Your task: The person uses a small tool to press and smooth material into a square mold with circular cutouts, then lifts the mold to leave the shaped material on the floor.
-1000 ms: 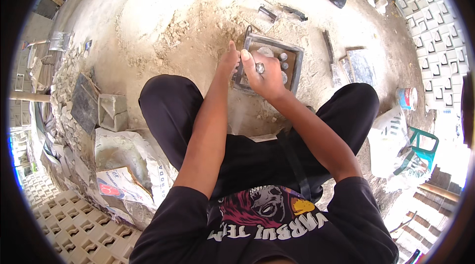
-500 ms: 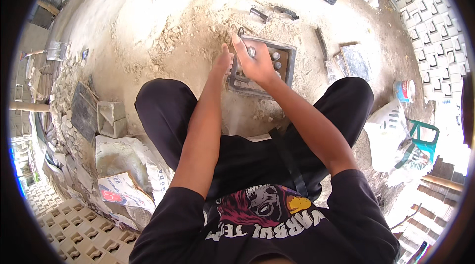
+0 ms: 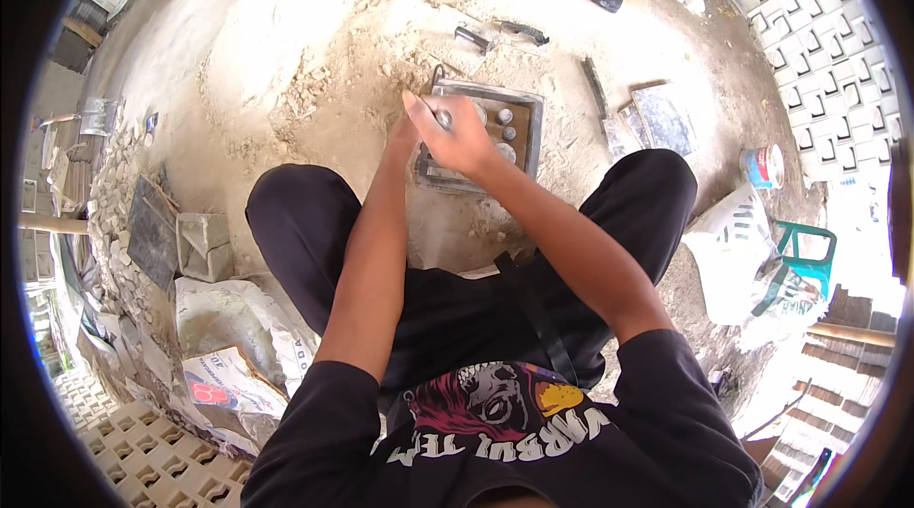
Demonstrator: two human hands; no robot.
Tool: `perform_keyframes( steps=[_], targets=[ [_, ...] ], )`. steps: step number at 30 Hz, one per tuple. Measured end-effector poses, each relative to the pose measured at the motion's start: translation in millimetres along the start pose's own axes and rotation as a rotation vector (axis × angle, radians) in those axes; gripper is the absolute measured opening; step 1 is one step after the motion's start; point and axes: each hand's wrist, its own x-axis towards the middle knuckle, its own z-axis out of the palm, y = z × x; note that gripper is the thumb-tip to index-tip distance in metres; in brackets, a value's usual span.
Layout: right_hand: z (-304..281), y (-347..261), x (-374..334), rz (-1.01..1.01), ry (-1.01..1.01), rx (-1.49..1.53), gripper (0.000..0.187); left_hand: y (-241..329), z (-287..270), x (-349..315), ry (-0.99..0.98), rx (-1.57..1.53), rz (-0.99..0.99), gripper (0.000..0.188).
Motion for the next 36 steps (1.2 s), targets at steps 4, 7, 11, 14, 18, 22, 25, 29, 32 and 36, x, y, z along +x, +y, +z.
perform_keyframes(
  steps=[4, 7, 11, 14, 18, 22, 25, 29, 32, 36],
  targets=[
    [-10.4, 26.9, -6.7, -0.153, -0.083, 0.025, 0.039, 0.6, 1.2, 2.4, 0.015, 0.032, 0.024, 0.090],
    [-16.9, 10.9, -8.2, -0.089, -0.113, 0.013, 0.038, -7.1, -2.3, 2.8, 0.037, 0.054, 0.024, 0.090],
    [-24.8, 25.4, -19.8, -0.164, -0.194, 0.037, 0.047, -10.7, -2.1, 3.2, 0.038, 0.085, 0.035, 0.091],
    [-43.0, 7.6, -14.9, -0.044, -0.252, -0.012, 0.045, -8.0, -0.9, 9.5, 0.037, 0.108, 0.060, 0.092],
    [-38.2, 22.4, -25.5, -0.106, -0.214, 0.017, 0.036, -12.6, -5.7, 14.1, 0.076, 0.145, 0.038, 0.093],
    [-47.9, 12.6, -26.4, -0.035, -0.233, -0.049, 0.036, -3.8, 11.6, 7.9, 0.187, 0.139, 0.053, 0.095],
    [-45.1, 25.3, -39.0, 0.015, -0.204, 0.058, 0.037, -7.1, 7.8, 6.9, 0.233, 0.298, 0.126, 0.094],
    [-48.1, 22.4, -39.2, 0.095, -0.037, 0.002, 0.034, 4.0, 16.8, 5.1, 0.158, 0.156, 0.043, 0.093],
    [-29.8, 19.4, -47.5, -0.052, -0.024, 0.025, 0.037, -20.0, 1.2, 14.2, 0.258, 0.126, 0.082, 0.093],
    [-45.6, 3.9, -45.0, 0.225, 0.126, 0.050, 0.039, 6.9, 22.2, -5.5, 0.242, 0.175, 0.075, 0.092]
  ],
)
